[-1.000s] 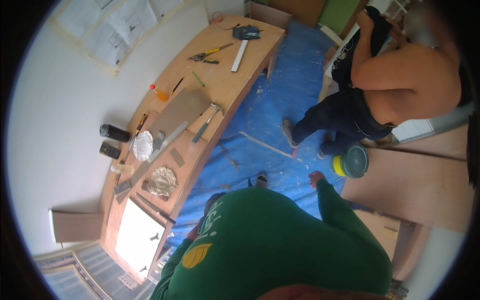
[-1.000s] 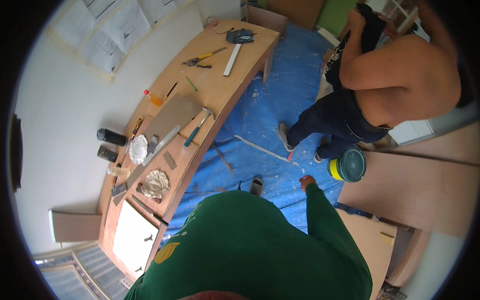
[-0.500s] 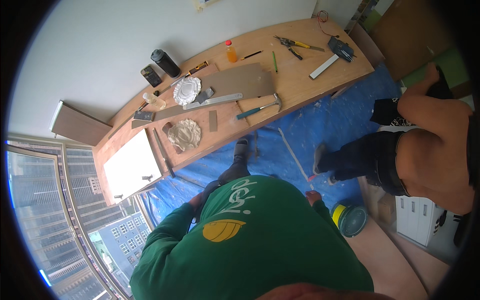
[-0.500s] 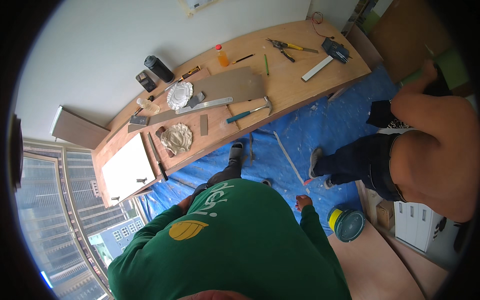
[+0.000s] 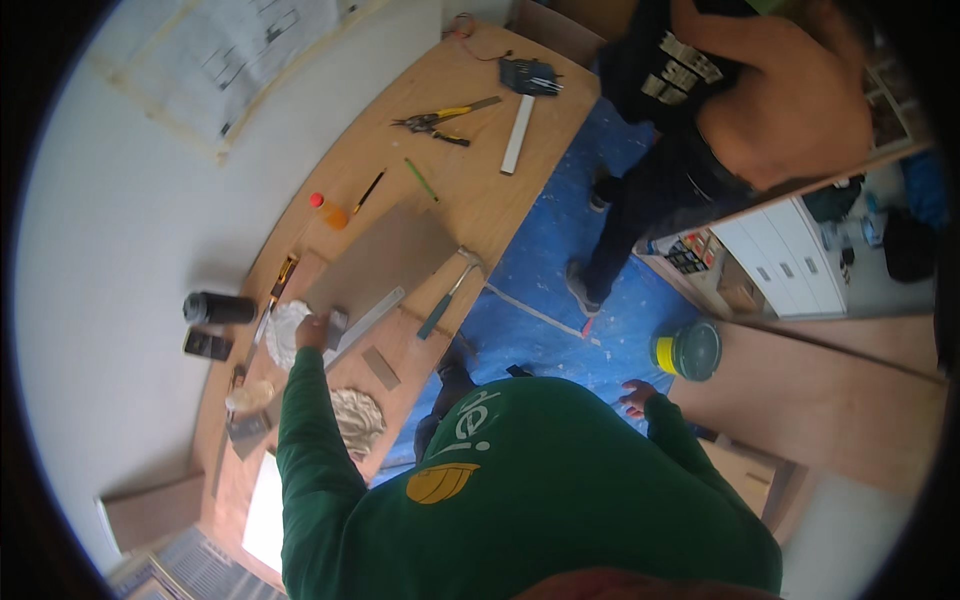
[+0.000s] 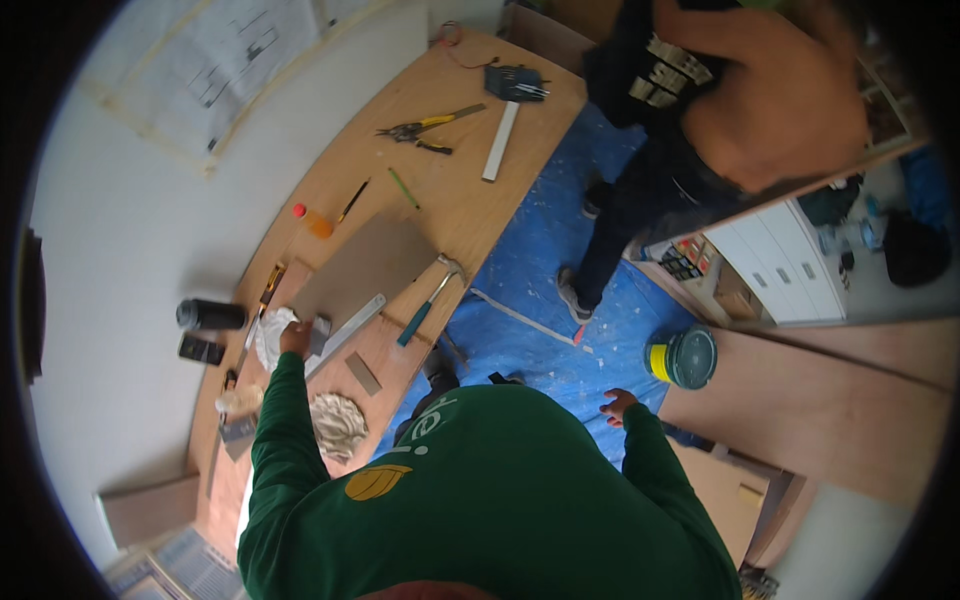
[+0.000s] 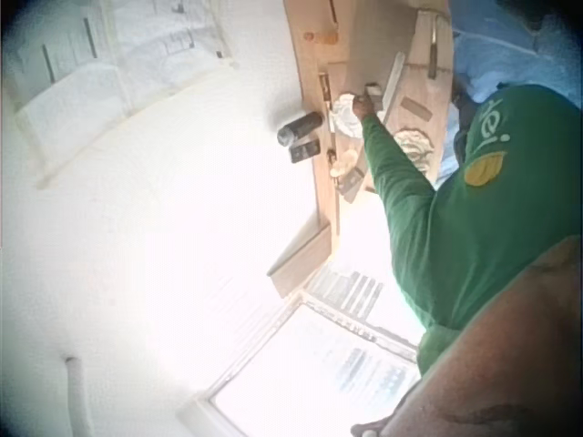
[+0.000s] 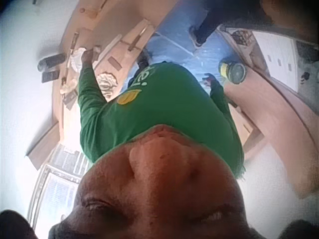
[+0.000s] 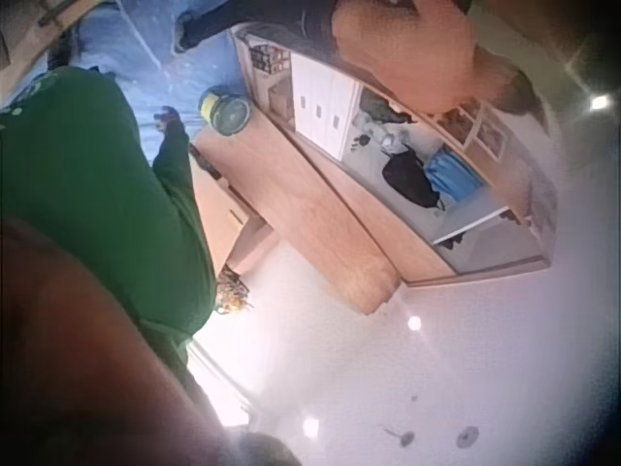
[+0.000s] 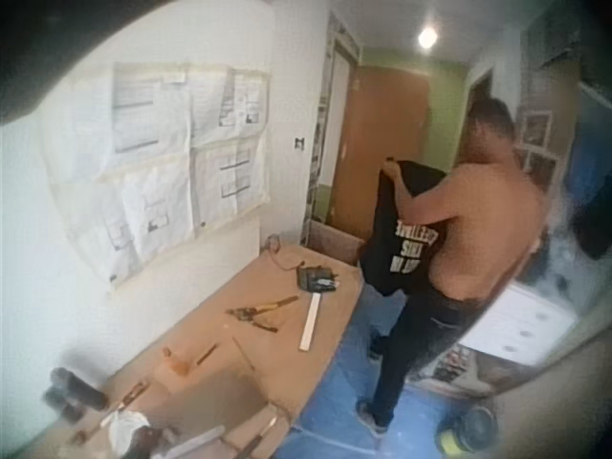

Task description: The person scrapes paint from a white cabinet door using a metal scraper and a utility knife. They repeatedly scrape the same areas, switch tools, and occasionally wipe the surface with their hand.

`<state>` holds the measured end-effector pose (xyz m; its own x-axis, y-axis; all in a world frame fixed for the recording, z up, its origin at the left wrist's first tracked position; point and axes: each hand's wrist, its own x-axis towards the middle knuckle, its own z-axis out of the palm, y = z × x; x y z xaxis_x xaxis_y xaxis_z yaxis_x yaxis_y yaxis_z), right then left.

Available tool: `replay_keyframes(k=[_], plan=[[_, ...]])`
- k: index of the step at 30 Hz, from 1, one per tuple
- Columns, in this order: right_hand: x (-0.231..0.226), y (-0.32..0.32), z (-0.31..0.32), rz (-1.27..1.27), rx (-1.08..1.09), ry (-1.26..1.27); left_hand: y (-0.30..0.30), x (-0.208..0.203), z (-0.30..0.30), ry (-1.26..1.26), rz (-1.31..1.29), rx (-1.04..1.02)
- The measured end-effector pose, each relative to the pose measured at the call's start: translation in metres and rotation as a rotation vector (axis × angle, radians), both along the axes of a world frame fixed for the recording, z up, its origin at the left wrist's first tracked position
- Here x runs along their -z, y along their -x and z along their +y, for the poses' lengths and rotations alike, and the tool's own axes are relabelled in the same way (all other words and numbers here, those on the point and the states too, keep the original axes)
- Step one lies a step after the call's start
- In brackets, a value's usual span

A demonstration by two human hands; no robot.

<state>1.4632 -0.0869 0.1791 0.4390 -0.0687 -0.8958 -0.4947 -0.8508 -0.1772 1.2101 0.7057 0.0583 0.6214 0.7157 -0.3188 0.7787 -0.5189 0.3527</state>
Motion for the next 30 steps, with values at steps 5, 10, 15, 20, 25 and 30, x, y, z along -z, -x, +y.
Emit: replay_keyframes(k=[5,10,15,20,25,30], plan=[[-0.019,0.035,0.005,-0.141,0.150,0.112,-0.048,0.031,0.113,-0.092,-0.057,-0.233],[-0.041,0.053,0.016,-0.108,0.151,0.186,-0.060,0.039,0.166,-0.172,0.213,-0.370],[-0.068,0.048,0.022,-0.123,0.148,0.260,-0.085,0.028,0.135,-0.058,0.418,-0.343],[-0.062,0.026,0.051,-0.134,0.103,0.193,-0.071,0.001,0.137,-0.232,0.433,-0.227],[-0.063,0.015,0.057,-0.152,0.107,0.182,-0.070,-0.018,0.123,-0.277,0.391,-0.069],[-0.052,-0.012,0.082,-0.150,0.032,0.132,-0.039,-0.025,0.130,-0.288,0.283,0.037]])
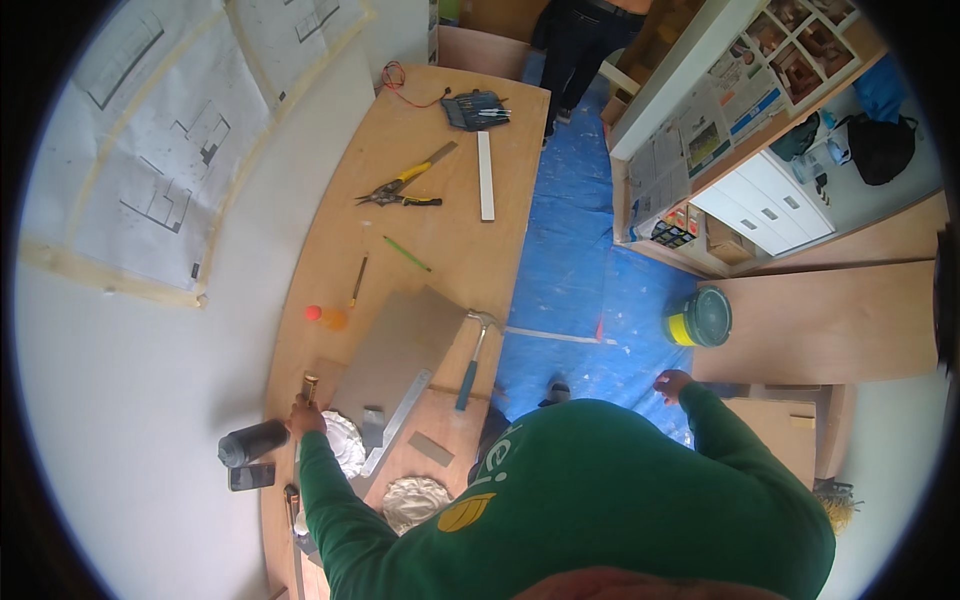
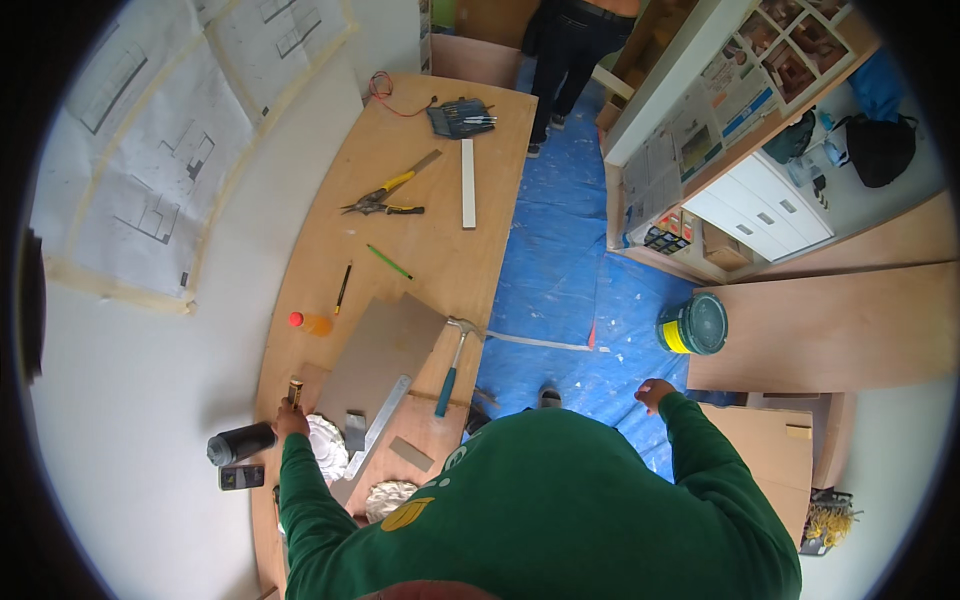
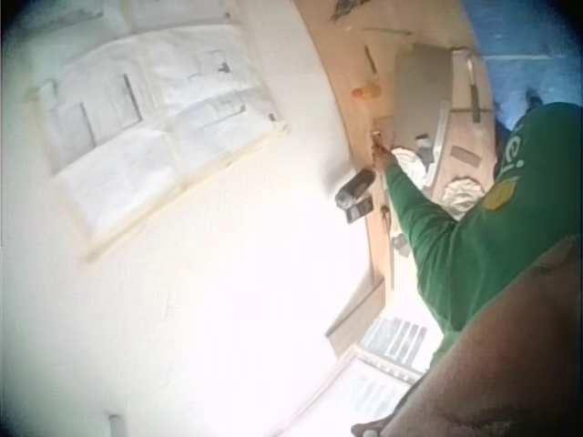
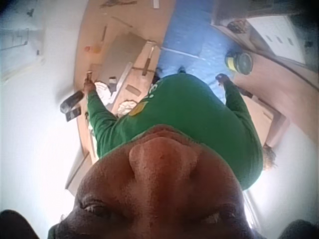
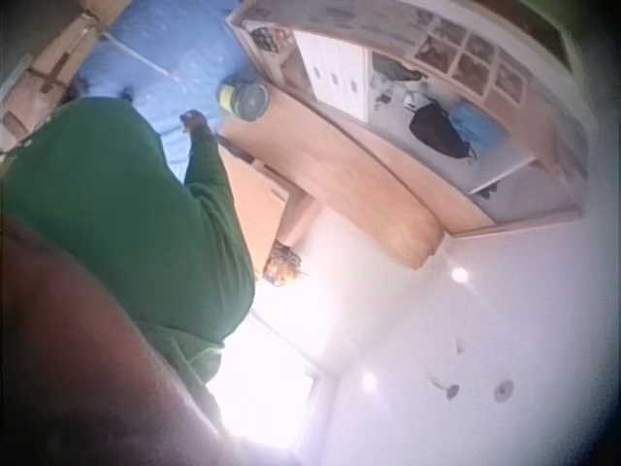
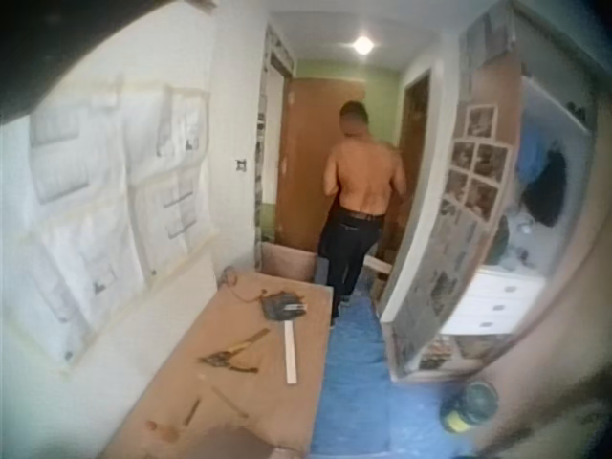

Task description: The person scrapes paint from a white cabinet door using a metal scraper and a utility knife. They repeatedly scrape the same areas, switch tools, and occasionally wipe the surface with their hand.

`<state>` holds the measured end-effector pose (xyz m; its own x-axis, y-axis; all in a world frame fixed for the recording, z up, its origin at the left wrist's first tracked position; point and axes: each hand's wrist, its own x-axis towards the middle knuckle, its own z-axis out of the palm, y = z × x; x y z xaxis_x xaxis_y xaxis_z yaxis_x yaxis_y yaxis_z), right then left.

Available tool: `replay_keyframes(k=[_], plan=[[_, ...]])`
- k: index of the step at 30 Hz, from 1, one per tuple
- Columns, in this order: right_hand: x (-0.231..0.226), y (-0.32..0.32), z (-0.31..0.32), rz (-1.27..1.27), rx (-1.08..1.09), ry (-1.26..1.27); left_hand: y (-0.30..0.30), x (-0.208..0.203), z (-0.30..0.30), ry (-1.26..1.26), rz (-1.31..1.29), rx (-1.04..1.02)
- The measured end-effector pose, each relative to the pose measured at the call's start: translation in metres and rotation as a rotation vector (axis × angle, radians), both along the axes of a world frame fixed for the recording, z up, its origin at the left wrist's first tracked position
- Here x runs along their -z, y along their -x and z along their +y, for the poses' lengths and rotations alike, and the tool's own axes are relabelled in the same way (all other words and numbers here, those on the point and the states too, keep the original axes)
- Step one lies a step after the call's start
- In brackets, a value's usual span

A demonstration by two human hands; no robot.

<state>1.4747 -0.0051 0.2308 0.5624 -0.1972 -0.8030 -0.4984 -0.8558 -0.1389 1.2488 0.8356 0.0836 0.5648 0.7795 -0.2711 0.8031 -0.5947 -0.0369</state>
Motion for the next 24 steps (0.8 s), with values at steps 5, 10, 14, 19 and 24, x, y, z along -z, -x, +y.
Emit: replay_keyframes(k=[5,10,14,19,24], plan=[[0.044,-0.017,-0.022,0.061,-0.067,-0.081,-0.005,-0.043,-0.046,-0.174,-0.004,0.238],[0.101,-0.002,-0.012,0.505,-0.373,-0.120,-0.007,-0.109,-0.126,-0.083,-0.251,0.274],[0.129,-0.036,-0.013,0.536,-0.437,-0.297,-0.009,-0.129,-0.219,-0.013,-0.547,0.262],[0.149,-0.109,-0.027,0.564,-0.467,-0.438,-0.031,-0.165,-0.365,-0.004,-0.465,0.064],[0.146,-0.175,-0.022,0.590,-0.555,-0.482,-0.024,-0.181,-0.497,0.085,-0.342,-0.185]])
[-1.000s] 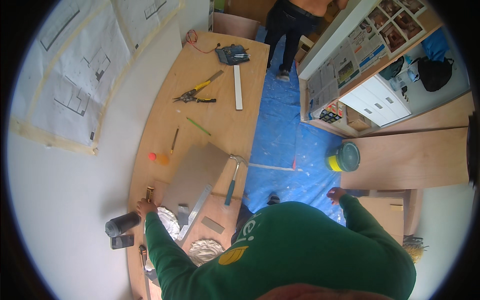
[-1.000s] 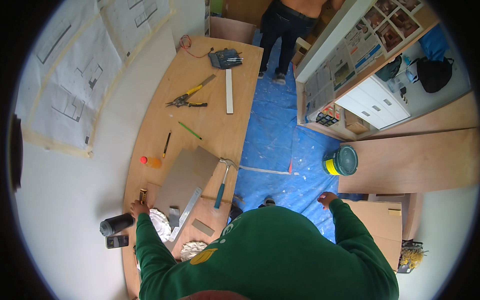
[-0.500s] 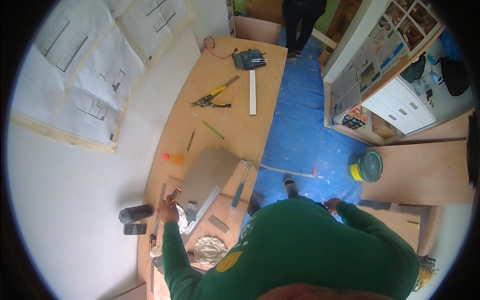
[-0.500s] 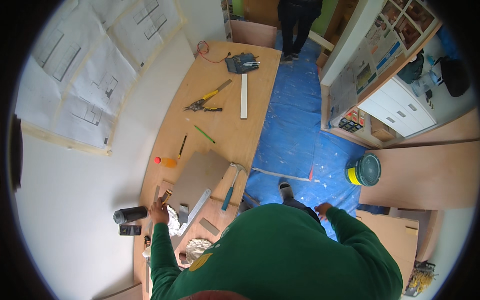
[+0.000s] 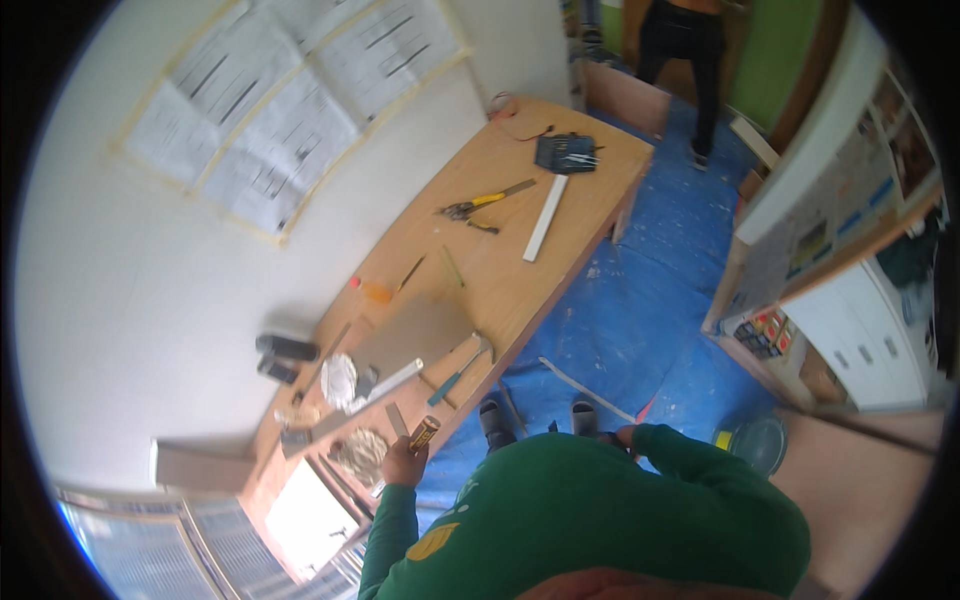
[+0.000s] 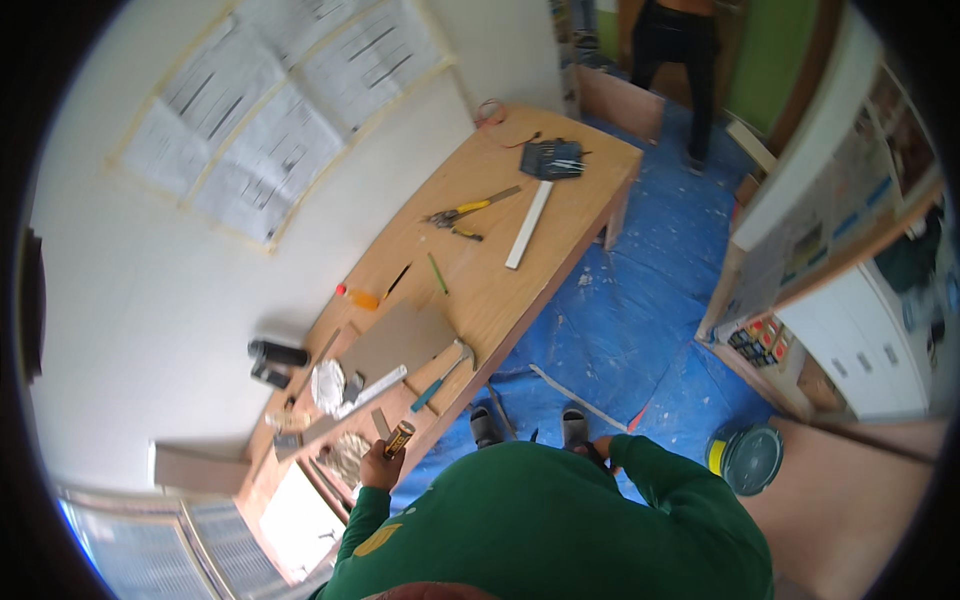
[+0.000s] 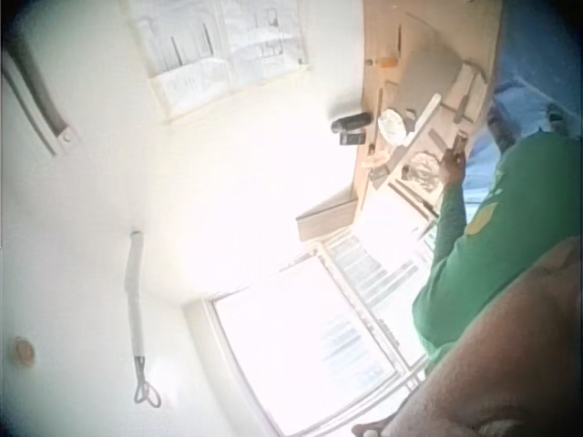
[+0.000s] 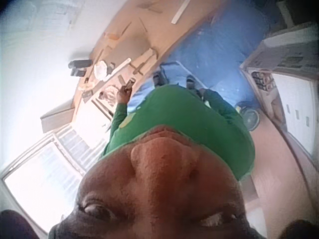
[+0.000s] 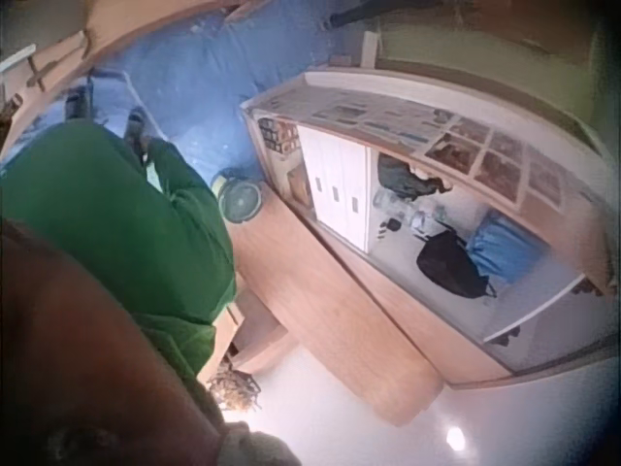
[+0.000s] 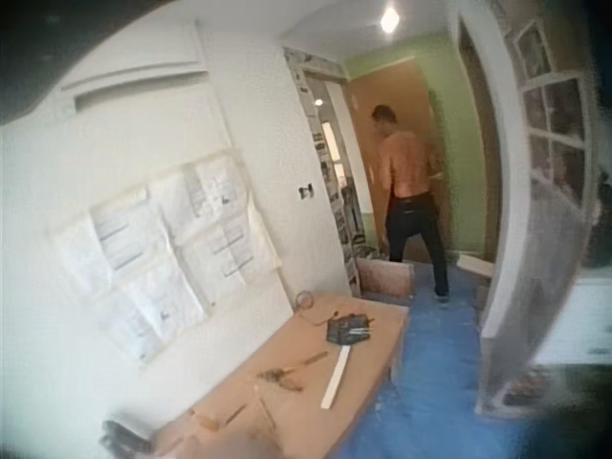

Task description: The person scrapes paint from a white cabinet door using a metal scraper and a utility knife. They repeatedly scrape the same areas, switch tools, and occasionally wipe the surface with their hand.

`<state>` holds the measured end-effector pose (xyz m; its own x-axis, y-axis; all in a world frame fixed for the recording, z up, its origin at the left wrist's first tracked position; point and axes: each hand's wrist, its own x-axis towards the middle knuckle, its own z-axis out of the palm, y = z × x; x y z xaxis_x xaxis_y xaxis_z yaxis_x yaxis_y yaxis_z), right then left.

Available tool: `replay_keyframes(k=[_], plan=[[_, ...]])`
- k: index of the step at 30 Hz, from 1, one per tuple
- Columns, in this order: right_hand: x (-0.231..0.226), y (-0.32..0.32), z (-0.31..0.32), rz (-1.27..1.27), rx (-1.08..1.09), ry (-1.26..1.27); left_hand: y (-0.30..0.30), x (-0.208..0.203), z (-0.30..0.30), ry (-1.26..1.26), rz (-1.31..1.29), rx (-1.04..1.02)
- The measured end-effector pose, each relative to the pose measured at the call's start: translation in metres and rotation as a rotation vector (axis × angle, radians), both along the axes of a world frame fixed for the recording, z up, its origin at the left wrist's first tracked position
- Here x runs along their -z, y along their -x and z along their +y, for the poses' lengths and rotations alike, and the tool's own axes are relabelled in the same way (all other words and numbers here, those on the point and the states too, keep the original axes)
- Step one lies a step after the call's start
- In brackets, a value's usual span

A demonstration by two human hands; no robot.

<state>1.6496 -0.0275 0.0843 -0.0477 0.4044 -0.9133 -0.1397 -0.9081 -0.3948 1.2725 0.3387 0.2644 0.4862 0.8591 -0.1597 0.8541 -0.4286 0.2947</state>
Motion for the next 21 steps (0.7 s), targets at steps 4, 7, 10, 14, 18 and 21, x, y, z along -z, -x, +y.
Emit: replay_keyframes(k=[4,7,10,14,18,21], plan=[[0.014,-0.057,0.033,-0.050,0.016,-0.194,0.006,-0.006,-0.083,0.071,-0.038,-0.023],[0.002,-0.076,0.093,-0.207,0.049,-0.185,0.020,-0.017,-0.120,0.014,-0.095,-0.065],[-0.043,-0.053,0.123,-0.356,-0.126,-0.235,0.043,-0.037,-0.161,0.093,-0.103,-0.198],[-0.039,-0.027,0.127,-0.348,-0.388,-0.306,0.078,-0.036,-0.223,0.139,-0.150,-0.322],[-0.048,0.006,0.140,-0.352,-0.684,-0.413,0.108,-0.018,-0.277,0.204,-0.146,-0.448],[-0.058,0.056,0.161,-0.383,-0.820,-0.432,0.137,-0.011,-0.310,0.240,-0.176,-0.510]])
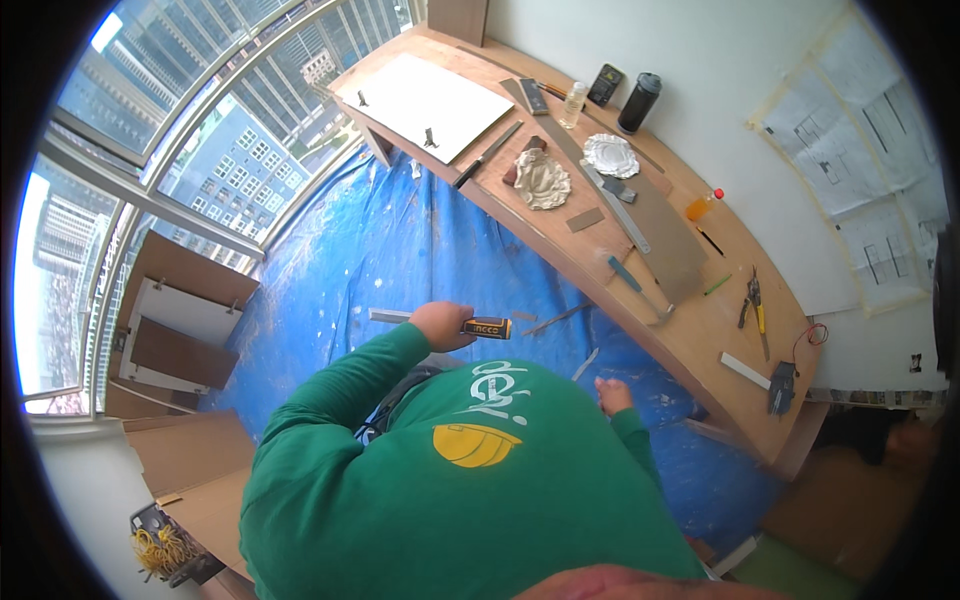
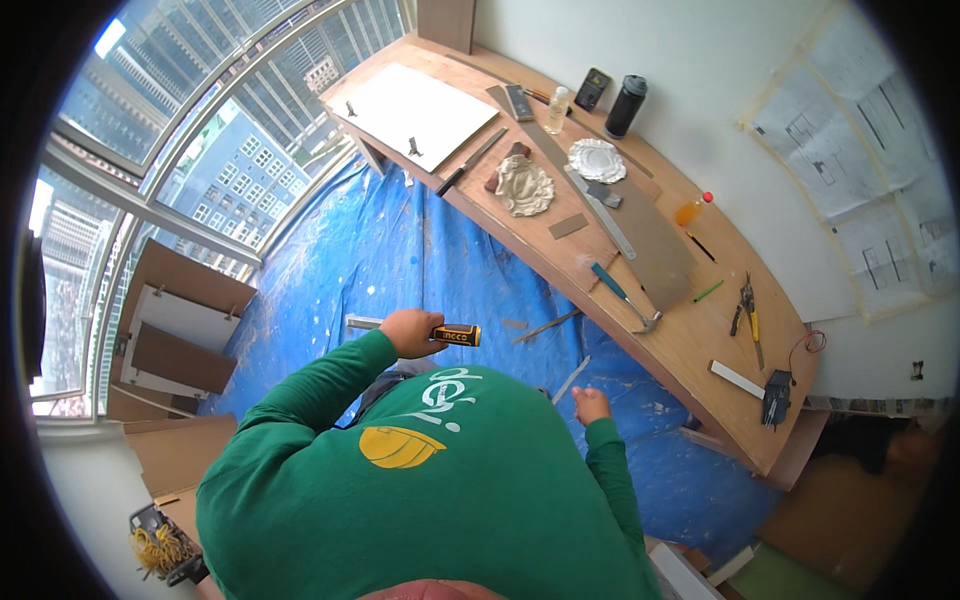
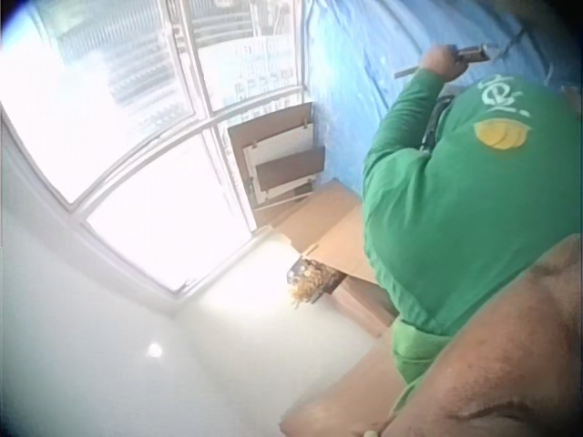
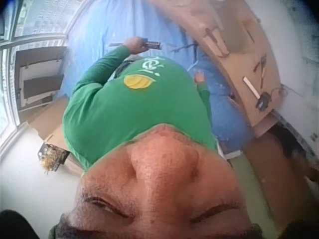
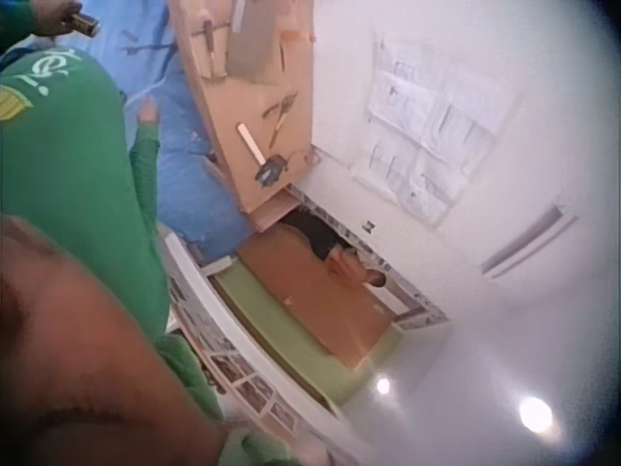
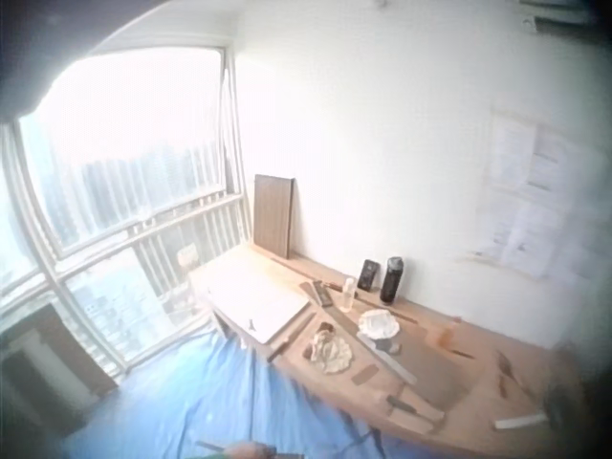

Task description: The person scrapes paint from a white cabinet door using a metal scraper and a utility knife. They repeatedly scrape the same areas, switch tools, and occasionally wipe the surface with their hand.

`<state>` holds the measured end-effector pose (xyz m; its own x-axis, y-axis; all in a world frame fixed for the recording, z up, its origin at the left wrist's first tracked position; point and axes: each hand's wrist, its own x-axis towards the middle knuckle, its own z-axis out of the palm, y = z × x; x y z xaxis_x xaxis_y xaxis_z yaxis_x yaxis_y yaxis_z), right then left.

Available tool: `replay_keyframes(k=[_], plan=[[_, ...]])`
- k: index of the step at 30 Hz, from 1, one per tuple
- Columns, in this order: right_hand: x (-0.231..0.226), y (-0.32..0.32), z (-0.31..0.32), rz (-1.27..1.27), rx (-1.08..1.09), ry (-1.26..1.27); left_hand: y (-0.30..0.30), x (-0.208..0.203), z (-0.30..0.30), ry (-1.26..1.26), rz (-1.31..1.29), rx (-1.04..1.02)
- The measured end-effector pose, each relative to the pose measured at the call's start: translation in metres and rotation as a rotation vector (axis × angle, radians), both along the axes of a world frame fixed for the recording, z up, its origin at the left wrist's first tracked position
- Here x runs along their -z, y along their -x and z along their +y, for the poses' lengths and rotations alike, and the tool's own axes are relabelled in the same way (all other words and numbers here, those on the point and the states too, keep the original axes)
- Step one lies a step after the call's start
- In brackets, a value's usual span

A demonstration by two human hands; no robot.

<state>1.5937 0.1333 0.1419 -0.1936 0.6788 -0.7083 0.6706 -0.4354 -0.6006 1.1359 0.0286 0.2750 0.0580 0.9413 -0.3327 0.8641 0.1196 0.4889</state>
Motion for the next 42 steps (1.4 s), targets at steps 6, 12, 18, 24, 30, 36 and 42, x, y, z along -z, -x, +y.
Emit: replay_keyframes(k=[6,12,18,24,30,36,42], plan=[[-0.111,0.187,0.005,0.351,-0.263,-0.173,0.087,0.017,-0.057,0.152,-0.022,-0.028],[-0.167,0.389,-0.046,0.414,-0.787,-0.545,0.171,0.013,-0.082,0.178,-0.049,0.028],[-0.160,0.515,-0.068,0.154,-1.266,-0.324,0.220,-0.027,-0.088,0.120,0.006,0.003],[-0.125,0.589,-0.071,0.128,-1.179,-0.204,0.276,-0.038,-0.111,-0.432,0.024,-0.151],[-0.127,0.604,-0.010,0.323,-0.575,0.175,0.350,-0.065,-0.156,-0.598,-0.245,-0.645],[-0.137,0.652,0.076,0.633,-0.492,0.277,0.420,-0.023,-0.141,-0.400,-0.312,-0.895],[-0.086,0.722,0.158,0.587,-0.325,0.122,0.482,-0.032,-0.041,-0.289,-0.274,-0.787]])
